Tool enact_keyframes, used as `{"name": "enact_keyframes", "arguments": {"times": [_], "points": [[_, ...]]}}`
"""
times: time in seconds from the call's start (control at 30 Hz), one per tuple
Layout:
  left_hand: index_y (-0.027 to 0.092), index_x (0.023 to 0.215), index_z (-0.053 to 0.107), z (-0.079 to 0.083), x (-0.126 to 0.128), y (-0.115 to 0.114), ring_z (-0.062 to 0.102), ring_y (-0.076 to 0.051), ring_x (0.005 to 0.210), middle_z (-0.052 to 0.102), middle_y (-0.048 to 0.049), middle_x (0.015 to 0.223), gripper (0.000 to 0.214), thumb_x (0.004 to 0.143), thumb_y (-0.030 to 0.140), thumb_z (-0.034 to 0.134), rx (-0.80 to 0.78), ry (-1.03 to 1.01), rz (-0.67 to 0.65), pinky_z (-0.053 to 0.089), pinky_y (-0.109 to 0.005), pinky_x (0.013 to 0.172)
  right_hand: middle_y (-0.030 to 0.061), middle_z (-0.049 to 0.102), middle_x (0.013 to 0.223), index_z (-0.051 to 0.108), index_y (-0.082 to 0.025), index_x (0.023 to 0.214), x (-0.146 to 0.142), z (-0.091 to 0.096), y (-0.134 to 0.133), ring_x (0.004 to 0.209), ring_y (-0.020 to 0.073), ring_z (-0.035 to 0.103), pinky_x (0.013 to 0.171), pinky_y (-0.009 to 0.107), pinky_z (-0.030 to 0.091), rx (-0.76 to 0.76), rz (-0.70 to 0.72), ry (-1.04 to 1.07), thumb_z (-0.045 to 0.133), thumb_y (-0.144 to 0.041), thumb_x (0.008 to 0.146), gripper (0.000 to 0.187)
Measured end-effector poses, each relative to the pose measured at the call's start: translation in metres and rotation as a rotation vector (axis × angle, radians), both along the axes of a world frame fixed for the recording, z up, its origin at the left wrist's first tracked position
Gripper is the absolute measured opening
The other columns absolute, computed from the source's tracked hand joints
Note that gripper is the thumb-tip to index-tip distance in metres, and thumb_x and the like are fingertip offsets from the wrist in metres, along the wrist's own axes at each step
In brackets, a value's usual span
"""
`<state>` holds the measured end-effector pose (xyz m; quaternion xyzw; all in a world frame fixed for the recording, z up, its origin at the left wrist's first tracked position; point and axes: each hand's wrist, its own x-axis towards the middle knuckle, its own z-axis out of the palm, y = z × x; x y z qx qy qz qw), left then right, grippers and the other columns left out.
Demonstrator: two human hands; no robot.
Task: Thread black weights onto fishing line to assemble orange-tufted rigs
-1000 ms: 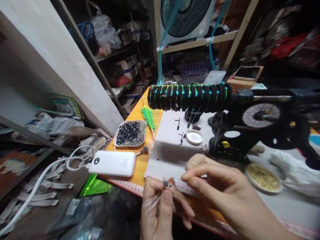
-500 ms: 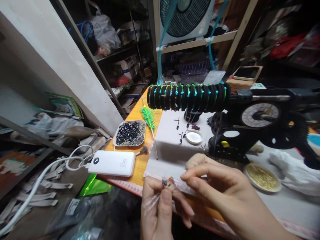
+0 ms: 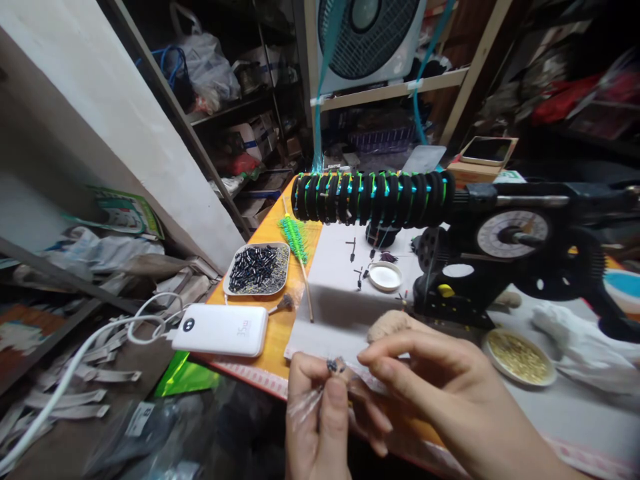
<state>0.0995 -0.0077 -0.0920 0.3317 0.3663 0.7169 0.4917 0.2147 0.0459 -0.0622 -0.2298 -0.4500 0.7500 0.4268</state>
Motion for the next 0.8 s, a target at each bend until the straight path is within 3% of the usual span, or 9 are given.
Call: {"name": "enact_keyframes", "arguments": {"times": [0.17, 0.23, 0.3, 0.43, 0.5, 0.6, 0.67, 0.73, 0.8], "points": [[0.026, 0.09, 0.052, -0.004, 0.0, 0.0, 0.051, -0.005, 0.038, 0.062, 0.0068, 0.062, 0.014, 0.102, 0.032, 0.051, -0.017, 0.036, 0.017, 0.037, -0.013, 0.038, -0.0005, 0.051, 0.089, 0.081, -0.028, 0.091, -0.003, 0.0, 0.002, 0.057, 0.0084, 0.064, 0.049, 0.021, 0.058, 0.022, 0.011, -0.018, 0.072, -0.025, 0.09, 0.01], [0.024, 0.089, 0.053, -0.008, -0.001, -0.001, 0.05, -0.006, 0.039, 0.059, 0.0055, 0.063, 0.016, 0.101, 0.035, 0.053, -0.04, 0.054, 0.025, 0.035, -0.014, 0.038, -0.0004, 0.053, 0.088, 0.081, -0.027, 0.09, -0.002, 0.002, 0.005, 0.053, 0.0071, 0.063, 0.047, 0.02, 0.057, 0.1, 0.0, -0.104, 0.071, -0.023, 0.09, 0.011], [0.023, 0.087, 0.055, -0.011, -0.001, 0.0, 0.052, -0.007, 0.046, 0.058, 0.0041, 0.064, 0.017, 0.099, 0.035, 0.056, -0.061, 0.098, 0.066, 0.037, -0.016, 0.043, 0.0009, 0.056, 0.084, 0.079, -0.023, 0.089, 0.0, 0.005, 0.007, 0.051, 0.0074, 0.063, 0.045, 0.019, 0.056, 0.296, -0.061, -0.249, 0.068, -0.019, 0.09, 0.012], [0.024, 0.087, 0.053, -0.008, -0.003, 0.003, 0.045, -0.008, 0.048, 0.052, 0.0073, 0.054, 0.016, 0.101, 0.03, 0.054, 0.043, 0.135, 0.199, 0.039, -0.018, 0.053, 0.0057, 0.061, 0.079, 0.071, -0.015, 0.088, 0.004, 0.01, 0.006, 0.067, 0.013, 0.064, 0.057, 0.02, 0.055, 0.854, -0.205, -0.519, 0.055, -0.004, 0.089, 0.019], [0.026, 0.09, 0.052, -0.002, -0.01, 0.005, 0.045, -0.008, 0.047, 0.052, 0.0081, 0.055, 0.014, 0.103, 0.03, 0.05, 0.148, 0.155, 0.269, 0.04, -0.02, 0.056, 0.0069, 0.061, 0.082, 0.065, -0.015, 0.089, 0.005, 0.011, 0.005, 0.075, 0.0145, 0.062, 0.064, 0.022, 0.054, 0.985, -0.229, -0.575, 0.049, -0.001, 0.088, 0.021], [0.028, 0.094, 0.051, 0.006, -0.032, 0.009, 0.054, -0.011, 0.051, 0.048, 0.0094, 0.053, 0.009, 0.102, 0.032, 0.049, 0.276, 0.249, 0.339, 0.046, -0.025, 0.062, 0.0044, 0.057, 0.084, 0.058, -0.018, 0.089, 0.006, 0.011, 0.008, 0.078, 0.0128, 0.059, 0.068, 0.021, 0.051, 1.015, -0.31, -0.601, 0.046, -0.003, 0.091, 0.019], [0.027, 0.095, 0.052, 0.008, -0.047, 0.012, 0.064, -0.014, 0.063, 0.053, 0.008, 0.06, 0.008, 0.102, 0.03, 0.052, 0.273, 0.329, 0.341, 0.051, -0.028, 0.07, 0.0019, 0.057, 0.085, 0.057, -0.02, 0.089, 0.008, 0.012, 0.011, 0.078, 0.0109, 0.059, 0.068, 0.019, 0.049, 0.979, -0.342, -0.607, 0.047, -0.006, 0.094, 0.018], [0.023, 0.087, 0.054, 0.008, -0.055, 0.014, 0.068, -0.021, 0.104, 0.067, 0.0011, 0.091, 0.013, 0.1, 0.026, 0.056, 0.211, 0.4, 0.336, 0.051, -0.035, 0.092, -0.0003, 0.058, 0.085, 0.058, -0.022, 0.089, 0.009, 0.013, 0.012, 0.078, 0.0097, 0.059, 0.068, 0.017, 0.048, 0.904, -0.313, -0.591, 0.049, -0.01, 0.097, 0.017], [0.021, 0.08, 0.052, 0.006, -0.051, 0.016, 0.056, -0.025, 0.128, 0.068, -0.0026, 0.114, 0.019, 0.097, 0.022, 0.059, 0.211, 0.409, 0.309, 0.045, -0.041, 0.105, -0.0012, 0.06, 0.086, 0.059, -0.023, 0.088, 0.009, 0.013, 0.012, 0.078, 0.0096, 0.059, 0.067, 0.017, 0.048, 0.792, -0.27, -0.551, 0.051, -0.015, 0.099, 0.016]]}}
